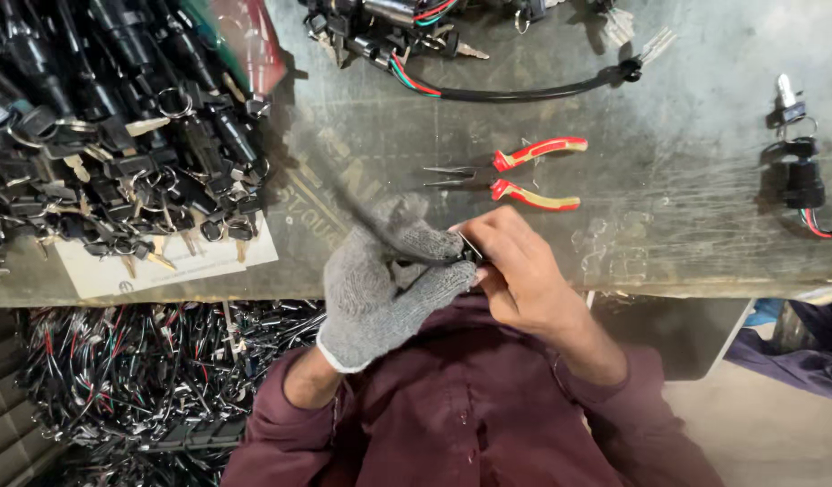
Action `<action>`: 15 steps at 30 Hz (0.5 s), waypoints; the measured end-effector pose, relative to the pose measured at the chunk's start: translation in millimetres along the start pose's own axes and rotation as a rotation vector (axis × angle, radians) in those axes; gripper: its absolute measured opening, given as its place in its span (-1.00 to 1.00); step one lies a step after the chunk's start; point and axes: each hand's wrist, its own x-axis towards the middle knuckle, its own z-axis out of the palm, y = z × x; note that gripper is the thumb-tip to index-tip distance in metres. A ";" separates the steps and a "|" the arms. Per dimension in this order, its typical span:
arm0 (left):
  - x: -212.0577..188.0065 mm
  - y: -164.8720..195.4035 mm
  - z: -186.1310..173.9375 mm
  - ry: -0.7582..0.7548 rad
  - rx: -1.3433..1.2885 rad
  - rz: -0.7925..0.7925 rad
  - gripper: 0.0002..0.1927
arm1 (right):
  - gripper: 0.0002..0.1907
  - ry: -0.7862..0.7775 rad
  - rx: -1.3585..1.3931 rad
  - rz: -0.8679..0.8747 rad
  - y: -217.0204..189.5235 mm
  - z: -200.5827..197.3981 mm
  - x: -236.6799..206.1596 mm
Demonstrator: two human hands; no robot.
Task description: The person sits at a workbench and uses red-handled pliers to strip insulation from the ends of black wire harnesses, working on one cable at a time and setting finished harnesses onto a growing pile on the table.
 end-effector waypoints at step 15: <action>4.8 -13.3 8.2 0.000 -0.205 -0.032 -0.62 | -0.53 0.169 -0.072 0.051 2.8 26.3 -17.6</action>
